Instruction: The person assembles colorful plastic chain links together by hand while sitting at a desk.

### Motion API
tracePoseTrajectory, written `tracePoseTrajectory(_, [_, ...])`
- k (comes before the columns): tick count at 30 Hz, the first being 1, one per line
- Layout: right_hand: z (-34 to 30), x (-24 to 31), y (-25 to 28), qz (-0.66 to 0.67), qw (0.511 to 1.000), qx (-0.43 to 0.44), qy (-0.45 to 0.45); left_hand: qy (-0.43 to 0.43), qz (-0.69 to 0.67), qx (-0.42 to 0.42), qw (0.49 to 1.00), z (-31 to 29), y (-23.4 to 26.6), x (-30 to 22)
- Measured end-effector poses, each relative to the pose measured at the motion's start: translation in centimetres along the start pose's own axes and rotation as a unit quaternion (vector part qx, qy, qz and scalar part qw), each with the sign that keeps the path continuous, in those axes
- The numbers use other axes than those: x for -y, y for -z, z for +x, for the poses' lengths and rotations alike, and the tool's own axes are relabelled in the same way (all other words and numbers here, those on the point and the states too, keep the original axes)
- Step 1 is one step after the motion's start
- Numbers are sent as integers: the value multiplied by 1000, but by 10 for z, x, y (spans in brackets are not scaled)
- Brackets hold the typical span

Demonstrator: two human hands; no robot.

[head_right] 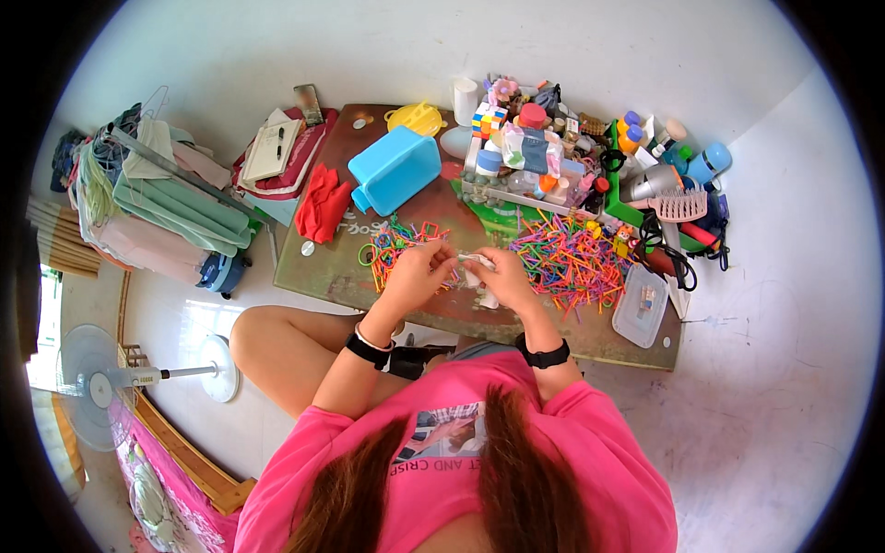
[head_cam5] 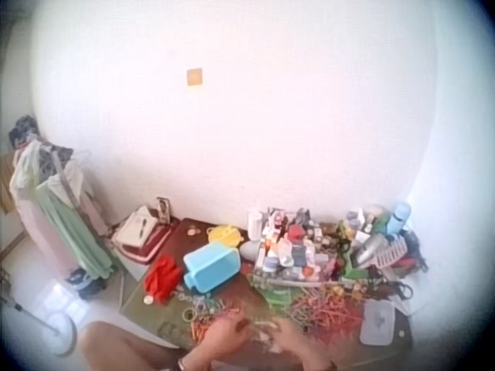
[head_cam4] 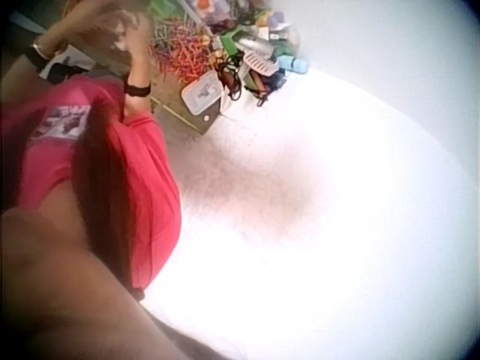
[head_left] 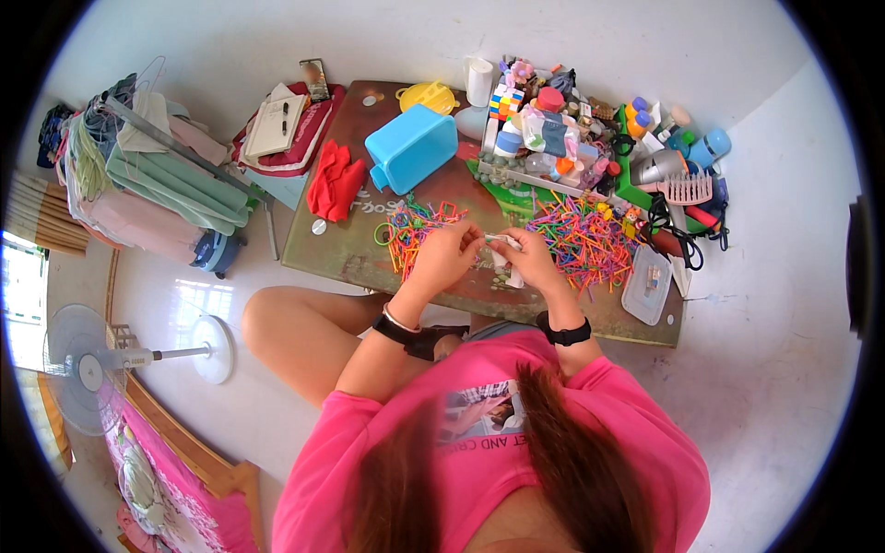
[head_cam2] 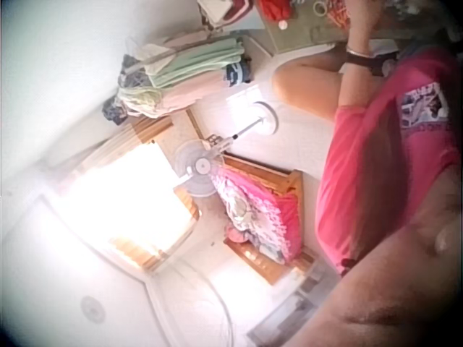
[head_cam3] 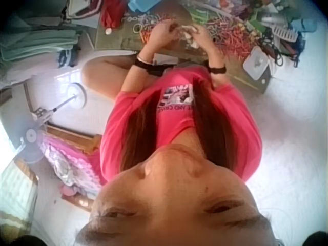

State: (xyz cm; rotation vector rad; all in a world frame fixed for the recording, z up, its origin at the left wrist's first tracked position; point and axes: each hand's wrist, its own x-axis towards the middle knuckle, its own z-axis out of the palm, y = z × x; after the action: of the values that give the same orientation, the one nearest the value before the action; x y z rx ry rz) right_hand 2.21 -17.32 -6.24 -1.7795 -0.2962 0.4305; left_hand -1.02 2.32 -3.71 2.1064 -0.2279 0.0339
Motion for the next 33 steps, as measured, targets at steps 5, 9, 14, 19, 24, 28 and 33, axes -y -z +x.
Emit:
tracePoseTrajectory(5, [-1, 9, -1, 120, 991, -60, 7, 81, -177, 53, 979, 0, 3, -1])
tracePoseTrajectory(9, [2, 19, -9, 252, 957, -144, 6, 118, -350, 41, 929, 4, -5, -1])
tracePoseTrajectory(14, [2, 20, -14, 462, 875, -144, -12, 197, -443, 12, 875, 3, -5, -7])
tracePoseTrajectory(19, [-5, 21, -34, 349, 935, -59, -36, 170, -465, 9, 869, -2, -12, -1])
tracePoseTrajectory(24, [-1, 27, -34, 323, 935, -147, -18, 160, -442, 36, 882, -1, -16, 1])
tracePoseTrajectory(28, [0, 12, -29, 202, 965, -169, 2, 147, -396, 50, 905, 0, -19, 7])
tracePoseTrajectory(33, [0, 12, -13, 39, 989, -136, 50, 139, -234, 83, 959, 4, -2, 10])
